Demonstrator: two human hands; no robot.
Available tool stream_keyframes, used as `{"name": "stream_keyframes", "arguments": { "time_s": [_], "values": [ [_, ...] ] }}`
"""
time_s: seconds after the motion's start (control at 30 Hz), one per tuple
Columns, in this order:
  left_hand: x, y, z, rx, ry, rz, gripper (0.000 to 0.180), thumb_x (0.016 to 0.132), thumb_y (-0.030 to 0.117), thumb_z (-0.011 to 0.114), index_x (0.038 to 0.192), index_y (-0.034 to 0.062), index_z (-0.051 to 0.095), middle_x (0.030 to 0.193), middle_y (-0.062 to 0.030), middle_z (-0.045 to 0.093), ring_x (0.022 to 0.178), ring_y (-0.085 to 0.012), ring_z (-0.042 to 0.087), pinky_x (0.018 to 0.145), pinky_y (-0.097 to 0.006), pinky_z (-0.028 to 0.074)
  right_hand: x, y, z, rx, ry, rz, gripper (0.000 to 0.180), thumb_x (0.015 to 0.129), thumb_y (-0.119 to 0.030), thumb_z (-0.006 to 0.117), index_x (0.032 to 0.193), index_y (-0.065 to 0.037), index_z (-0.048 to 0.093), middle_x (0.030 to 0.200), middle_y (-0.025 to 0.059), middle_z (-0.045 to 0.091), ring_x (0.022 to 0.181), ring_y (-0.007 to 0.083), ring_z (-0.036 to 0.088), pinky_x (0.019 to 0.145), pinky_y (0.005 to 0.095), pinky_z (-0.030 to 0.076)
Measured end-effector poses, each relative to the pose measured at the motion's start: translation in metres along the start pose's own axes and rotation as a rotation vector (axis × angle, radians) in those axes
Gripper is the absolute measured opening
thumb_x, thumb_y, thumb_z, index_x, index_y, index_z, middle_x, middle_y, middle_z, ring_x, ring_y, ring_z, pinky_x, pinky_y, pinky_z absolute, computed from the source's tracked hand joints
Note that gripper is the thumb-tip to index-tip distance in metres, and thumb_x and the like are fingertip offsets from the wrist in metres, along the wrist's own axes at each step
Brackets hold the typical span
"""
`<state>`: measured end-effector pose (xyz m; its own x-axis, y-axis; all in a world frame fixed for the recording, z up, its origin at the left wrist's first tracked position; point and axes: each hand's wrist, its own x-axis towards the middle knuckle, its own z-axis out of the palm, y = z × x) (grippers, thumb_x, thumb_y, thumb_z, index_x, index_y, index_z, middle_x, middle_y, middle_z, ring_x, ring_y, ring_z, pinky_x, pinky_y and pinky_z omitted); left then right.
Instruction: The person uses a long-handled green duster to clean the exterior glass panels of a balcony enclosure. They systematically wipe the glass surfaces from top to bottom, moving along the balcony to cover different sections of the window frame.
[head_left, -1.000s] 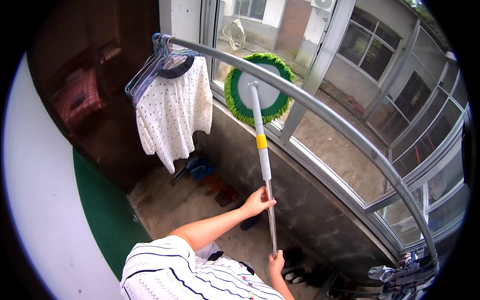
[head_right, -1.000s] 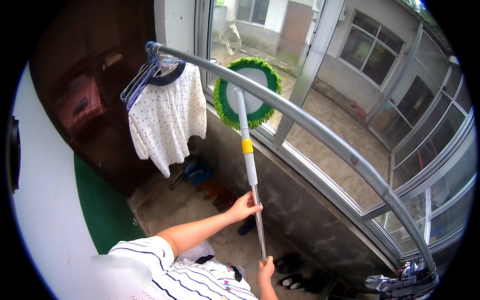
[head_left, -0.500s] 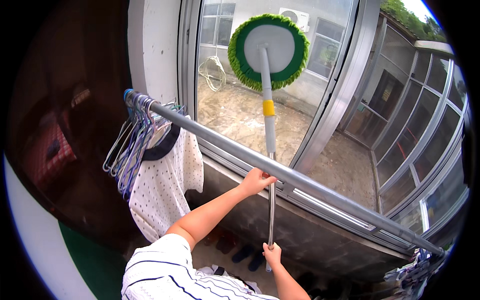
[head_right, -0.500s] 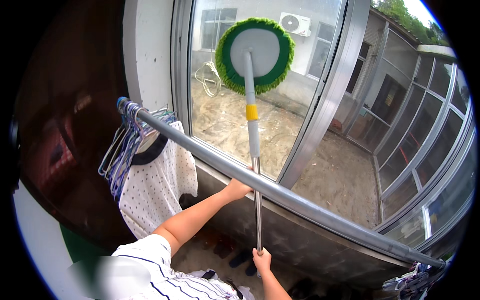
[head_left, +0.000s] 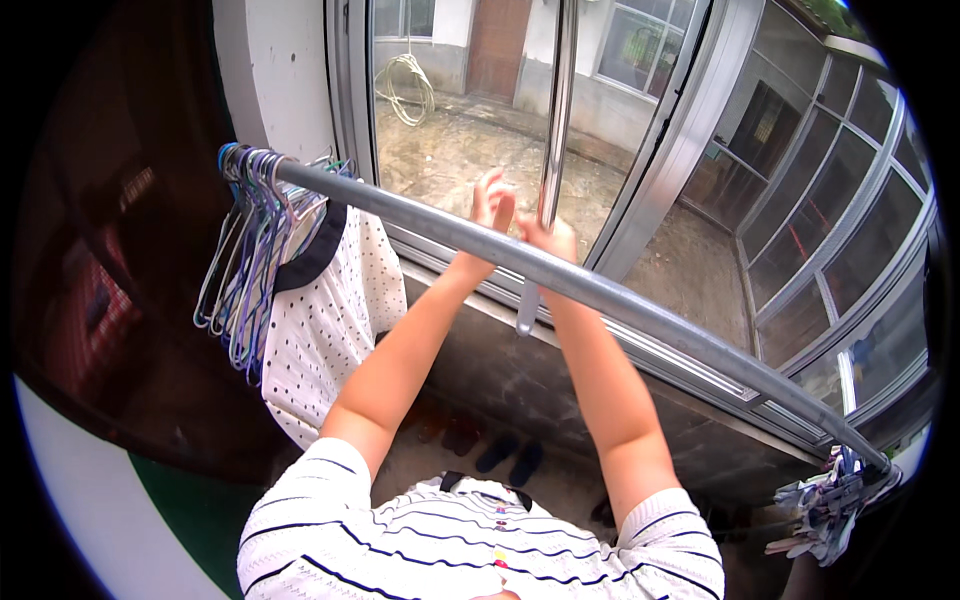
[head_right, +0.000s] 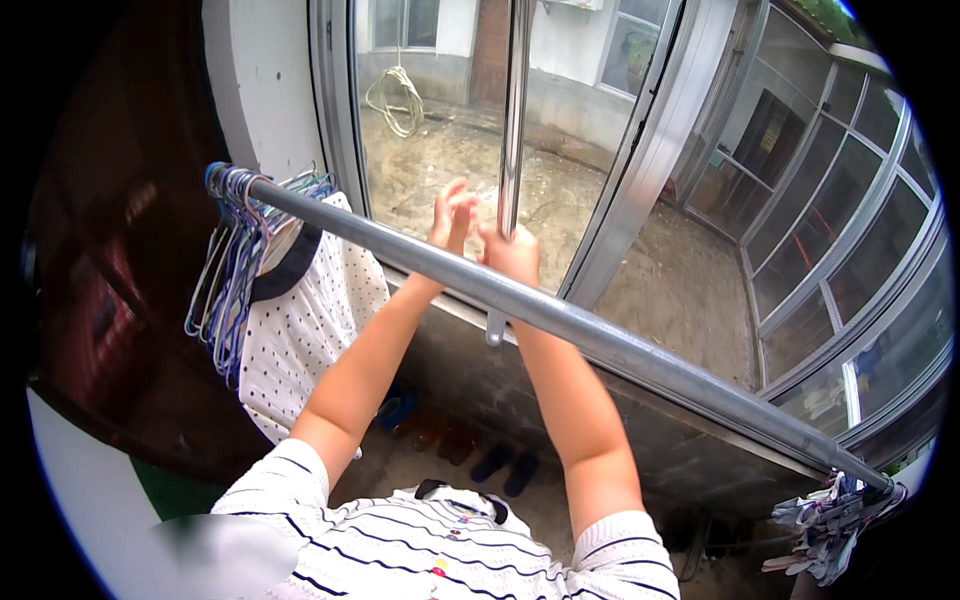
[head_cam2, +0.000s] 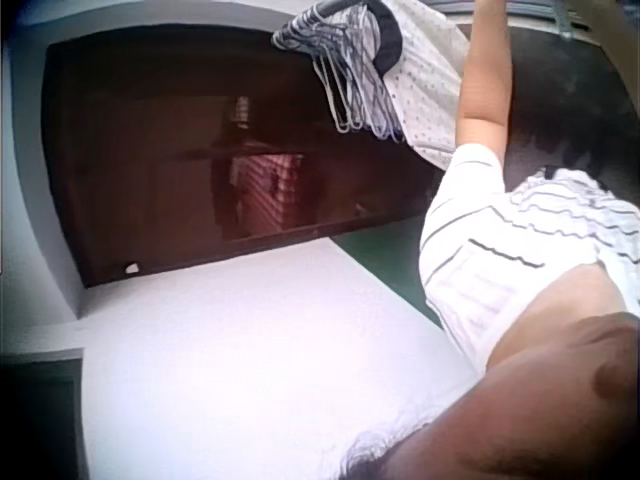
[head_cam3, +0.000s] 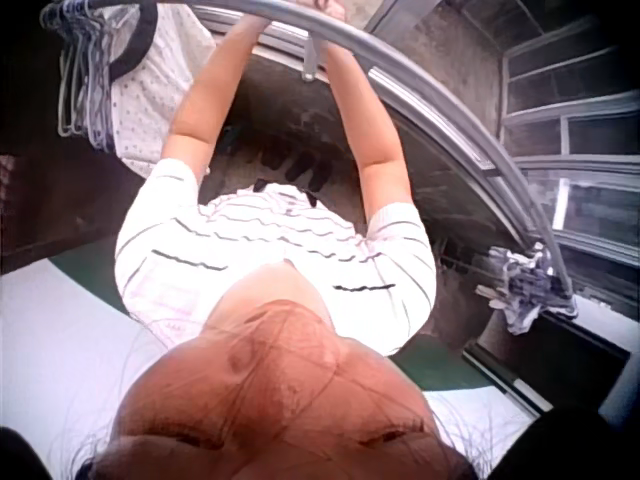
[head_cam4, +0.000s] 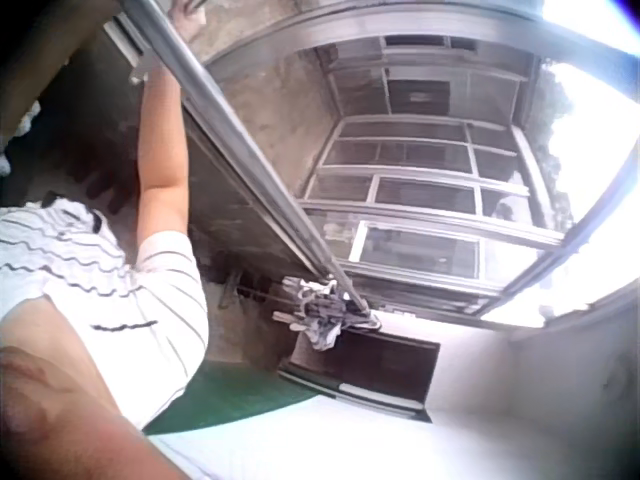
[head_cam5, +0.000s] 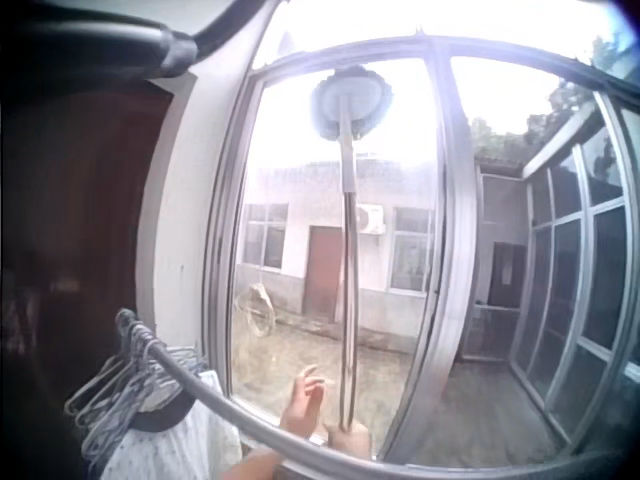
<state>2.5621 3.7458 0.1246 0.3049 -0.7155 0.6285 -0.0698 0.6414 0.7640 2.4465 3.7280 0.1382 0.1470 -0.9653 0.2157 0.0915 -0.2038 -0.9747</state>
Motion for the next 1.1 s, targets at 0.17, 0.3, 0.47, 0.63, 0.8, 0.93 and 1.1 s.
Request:
{"name": "stream_keyframes", "arguments": {
  "time_s": [0.17,0.3,0.47,0.63,0.8,0.93,1.1],
  "values": [
    [-0.077,-0.018,-0.003,-0.231,-0.213,-0.302,0.062,0.093,0.056,0.045,0.120,0.0006,0.048,0.102,-0.0079,0.058,0.090,-0.0149,0.058,0.071,-0.029,0.051,0.013,-0.082,0.025,0.164,-0.145,0.003,0.029,0.082,-0.023,0.070,0.073,-0.006,0.049,0.063,0.0021,0.049,0.054,0.0125,0.050,0.056,0.0287,0.051],
    [-0.048,0.020,0.005,-0.273,-0.167,-0.205,0.028,0.098,0.032,0.049,0.095,0.0044,0.050,0.065,-0.0003,0.051,0.049,-0.0072,0.048,0.041,-0.023,0.038,0.009,-0.102,0.046,0.148,-0.248,0.026,0.033,0.084,-0.029,0.070,0.079,-0.004,0.049,0.072,0.0035,0.051,0.063,0.0139,0.057,0.061,0.0307,0.055],
    [-0.042,0.027,0.004,-0.262,-0.120,-0.217,0.030,0.099,0.037,0.045,0.089,0.0081,0.045,0.058,0.0022,0.044,0.037,-0.0053,0.040,0.033,-0.022,0.031,0.016,-0.114,0.053,0.186,-0.338,-0.283,0.040,0.084,-0.035,0.071,0.091,-0.001,0.051,0.079,0.0067,0.055,0.069,0.0141,0.061,0.061,0.0288,0.057],
    [-0.046,0.003,0.023,-0.291,-0.063,-0.328,0.042,0.099,0.041,0.044,0.072,0.0089,0.043,0.048,0.0026,0.038,0.035,-0.0065,0.037,0.031,-0.023,0.028,0.058,-0.153,0.047,0.179,-0.216,-0.490,0.033,0.088,-0.021,0.065,0.100,0.004,0.047,0.077,0.0073,0.055,0.057,0.0125,0.057,0.052,0.0266,0.052],
    [-0.048,-0.031,0.049,-0.129,-0.039,-0.203,0.060,0.087,0.068,0.044,0.079,0.0078,0.045,0.059,0.0013,0.044,0.048,-0.0063,0.043,0.043,-0.022,0.035,0.085,-0.144,0.034,0.028,-0.165,-0.592,0.024,0.091,-0.019,0.057,0.100,0.001,0.049,0.063,0.0021,0.050,0.045,0.0097,0.051,0.043,0.0254,0.044],
    [-0.057,-0.088,0.070,-0.164,-0.038,-0.292,0.052,0.092,0.058,0.044,0.079,0.0073,0.042,0.055,0.0010,0.041,0.040,-0.0068,0.040,0.035,-0.022,0.031,0.091,-0.105,0.017,-0.111,-0.017,-0.591,0.020,0.092,-0.022,0.056,0.091,-0.004,0.047,0.059,0.0021,0.047,0.043,0.0097,0.050,0.042,0.0261,0.043],
    [-0.131,-0.174,0.071,-0.169,-0.017,-0.303,0.053,0.091,0.058,0.046,0.083,0.0059,0.050,0.060,0.0013,0.047,0.049,-0.0076,0.044,0.045,-0.025,0.037,0.065,0.011,-0.003,-0.208,0.028,-0.458,0.021,0.091,-0.023,0.058,0.091,-0.006,0.045,0.057,0.0035,0.048,0.045,0.0140,0.052,0.042,0.0305,0.042]
  ]
}}
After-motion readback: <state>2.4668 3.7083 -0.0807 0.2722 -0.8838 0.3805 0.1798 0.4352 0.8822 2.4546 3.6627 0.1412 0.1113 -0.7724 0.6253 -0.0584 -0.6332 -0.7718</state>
